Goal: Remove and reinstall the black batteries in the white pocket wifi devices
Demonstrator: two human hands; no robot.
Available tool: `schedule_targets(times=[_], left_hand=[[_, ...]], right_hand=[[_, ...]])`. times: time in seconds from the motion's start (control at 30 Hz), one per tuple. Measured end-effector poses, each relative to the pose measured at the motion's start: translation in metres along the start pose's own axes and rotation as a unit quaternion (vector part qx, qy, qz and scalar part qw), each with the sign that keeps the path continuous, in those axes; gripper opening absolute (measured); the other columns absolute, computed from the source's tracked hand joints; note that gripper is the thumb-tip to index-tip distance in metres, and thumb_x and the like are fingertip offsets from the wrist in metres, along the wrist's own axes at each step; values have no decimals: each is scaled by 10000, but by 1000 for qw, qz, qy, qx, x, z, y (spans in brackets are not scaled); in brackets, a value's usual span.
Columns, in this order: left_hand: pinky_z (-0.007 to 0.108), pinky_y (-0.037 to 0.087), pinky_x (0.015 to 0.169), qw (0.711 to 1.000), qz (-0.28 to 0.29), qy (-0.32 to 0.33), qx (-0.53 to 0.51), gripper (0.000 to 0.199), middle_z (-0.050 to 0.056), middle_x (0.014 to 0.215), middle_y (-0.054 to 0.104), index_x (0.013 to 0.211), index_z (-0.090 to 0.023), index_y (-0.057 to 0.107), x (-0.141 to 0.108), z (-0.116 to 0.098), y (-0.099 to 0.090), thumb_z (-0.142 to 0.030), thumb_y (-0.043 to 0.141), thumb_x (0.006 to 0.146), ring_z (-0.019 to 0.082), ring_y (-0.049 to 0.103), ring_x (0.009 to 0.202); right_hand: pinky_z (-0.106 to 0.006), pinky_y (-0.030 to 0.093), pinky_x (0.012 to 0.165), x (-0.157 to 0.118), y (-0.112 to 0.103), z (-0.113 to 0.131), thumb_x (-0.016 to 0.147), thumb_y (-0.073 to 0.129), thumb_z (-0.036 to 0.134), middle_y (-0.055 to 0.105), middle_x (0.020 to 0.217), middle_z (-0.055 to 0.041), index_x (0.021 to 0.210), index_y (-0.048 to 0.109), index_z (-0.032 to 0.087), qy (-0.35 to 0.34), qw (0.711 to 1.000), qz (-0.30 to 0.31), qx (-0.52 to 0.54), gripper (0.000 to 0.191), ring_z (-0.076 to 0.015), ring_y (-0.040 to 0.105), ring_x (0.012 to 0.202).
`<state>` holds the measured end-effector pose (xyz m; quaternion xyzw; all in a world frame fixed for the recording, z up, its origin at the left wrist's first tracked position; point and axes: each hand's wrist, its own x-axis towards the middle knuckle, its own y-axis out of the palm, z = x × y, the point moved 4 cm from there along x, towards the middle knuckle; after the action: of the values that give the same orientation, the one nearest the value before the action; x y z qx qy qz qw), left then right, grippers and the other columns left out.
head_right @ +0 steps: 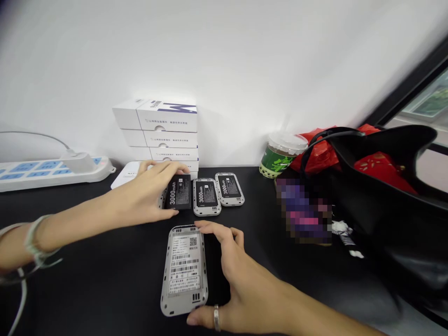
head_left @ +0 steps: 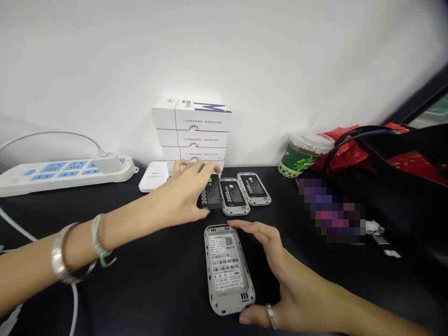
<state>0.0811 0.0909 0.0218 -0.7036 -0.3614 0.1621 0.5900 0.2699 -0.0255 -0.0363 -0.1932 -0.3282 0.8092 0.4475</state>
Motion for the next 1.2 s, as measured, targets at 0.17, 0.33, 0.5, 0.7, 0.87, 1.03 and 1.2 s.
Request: schedule_targets(times=[0.17, 0.33, 0.5, 0.7, 0.87, 1.03, 1.2], left_hand=[[491, 479, 956, 992, -14, -48, -116, 667, 55, 1290, 589, 1297, -315, 438, -41, -33, 8, -321, 799, 737, 358, 530, 1221], [476, 479, 984, 986, 52, -33, -156, 748, 9, 1256, 646, 1281, -346, 471, -54, -46, 24, -295, 928, 691, 325, 570, 1188], [512, 434, 1039, 990, 55, -18, -132, 752, 25, 1258, 675, 1377, -337, 434, -55, -44, 22, -414, 872, 771, 335, 589, 1189], [536, 452, 992, 995, 61, -4, -77, 746, 92, 1228, 696, 1377, -250, 434, -60, -47, 19, -358, 851, 768, 377, 590, 1185], [495, 495, 929, 995, 47, -24, -81, 673, 60, 1169, 707, 1352, -300, 491, -67, -43, 20, -446, 826, 787, 371, 590, 1184], [488, 540, 901, 994, 47, -25, -91, 648, 61, 1160, 712, 1343, -326, 549, -74, -48, 21, -484, 829, 780, 366, 603, 1182], [665, 307, 1186, 996, 40, 73, 10, 581, 186, 1281, 718, 1371, -150, 604, -79, -71, 31, -525, 646, 929, 411, 566, 1312]], right_hand=[[-551, 413, 1179, -4, 5, -2, 725, 898, 467, 268, 1554, -155, 1517, 48, 355, -47, 998, -43, 6, 1168, -388, 313, 1513], [-578, 327, 1227, -5, 8, -5, 708, 919, 434, 212, 1616, -154, 1515, 56, 367, -61, 996, -58, 41, 1183, -376, 254, 1549], [-570, 329, 1225, -5, 7, -2, 717, 908, 399, 229, 1610, -159, 1515, 56, 356, -68, 996, -55, 27, 1168, -372, 250, 1551], [-548, 353, 1206, -4, 4, 7, 770, 843, 369, 251, 1560, -171, 1551, -20, 317, -62, 998, -30, -7, 1165, -355, 279, 1532], [-558, 415, 1129, 2, 5, 13, 717, 866, 365, 319, 1523, -169, 1508, 59, 301, -38, 999, -5, -21, 1132, -376, 390, 1450], [-577, 345, 1154, 4, 6, 16, 670, 860, 300, 411, 1444, -155, 1445, 124, 279, -47, 999, -19, -4, 1070, -379, 456, 1394], [-565, 311, 1180, 5, 4, 20, 732, 847, 281, 364, 1521, -158, 1497, 79, 306, -80, 996, -16, -36, 1084, -355, 430, 1438]])
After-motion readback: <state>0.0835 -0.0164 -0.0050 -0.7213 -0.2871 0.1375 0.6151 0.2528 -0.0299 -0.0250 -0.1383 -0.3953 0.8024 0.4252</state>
